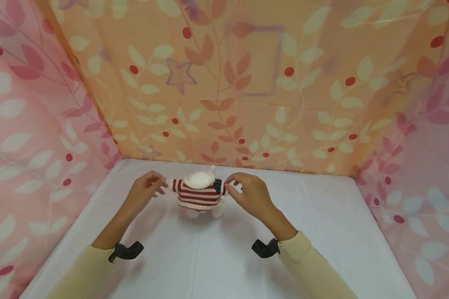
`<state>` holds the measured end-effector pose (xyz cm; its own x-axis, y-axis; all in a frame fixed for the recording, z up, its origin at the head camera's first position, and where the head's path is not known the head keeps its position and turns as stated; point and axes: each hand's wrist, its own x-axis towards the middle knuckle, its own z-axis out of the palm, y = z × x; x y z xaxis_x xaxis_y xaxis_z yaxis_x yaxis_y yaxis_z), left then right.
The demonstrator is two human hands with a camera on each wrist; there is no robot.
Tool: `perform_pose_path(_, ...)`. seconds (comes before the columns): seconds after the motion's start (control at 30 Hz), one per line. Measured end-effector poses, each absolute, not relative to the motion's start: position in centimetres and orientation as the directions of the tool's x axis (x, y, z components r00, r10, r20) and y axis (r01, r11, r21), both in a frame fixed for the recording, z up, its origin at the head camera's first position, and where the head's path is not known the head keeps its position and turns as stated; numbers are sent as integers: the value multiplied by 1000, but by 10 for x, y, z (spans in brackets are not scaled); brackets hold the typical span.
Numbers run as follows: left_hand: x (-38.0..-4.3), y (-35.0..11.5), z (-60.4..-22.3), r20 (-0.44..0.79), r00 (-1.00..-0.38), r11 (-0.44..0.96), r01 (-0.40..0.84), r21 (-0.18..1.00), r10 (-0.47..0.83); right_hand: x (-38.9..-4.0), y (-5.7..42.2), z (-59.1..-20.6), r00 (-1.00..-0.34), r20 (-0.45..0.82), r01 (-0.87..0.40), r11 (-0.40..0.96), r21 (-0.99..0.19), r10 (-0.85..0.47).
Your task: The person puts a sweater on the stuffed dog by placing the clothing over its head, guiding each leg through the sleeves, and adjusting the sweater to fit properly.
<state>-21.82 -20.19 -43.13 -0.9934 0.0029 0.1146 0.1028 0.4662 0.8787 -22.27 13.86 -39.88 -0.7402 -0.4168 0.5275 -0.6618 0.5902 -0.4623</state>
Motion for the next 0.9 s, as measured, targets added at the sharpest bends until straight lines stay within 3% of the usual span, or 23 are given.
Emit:
perform_pose_path(0.07, -223, -197, -416, 161, -986, 536, 156, 830, 36, -231, 136, -387, -774, 464, -629, 608, -485, -430)
perform_pose_path(0.2, -235, -181, -397, 136, -979, 589, 198, 783, 149, -250, 126, -375, -814, 335, -579, 607, -545, -475)
perform_pose_path(0.43, -255, -159, -390, 51, -959, 604, 215, 768, 277, -271, 107, -370, -822, 181, -505, 546, -668, -540)
perform_pose_path(0.7, -258, -150, -381, -73, -936, 604, 162, 780, 346, -275, 94, -367, -816, 44, -447, 582, -679, -576)
perform_pose_path(0.9, -260, -145, -374, -125, -903, 635, 185, 750, 411, -275, 91, -361, -786, 1, -477, 605, -637, -618)
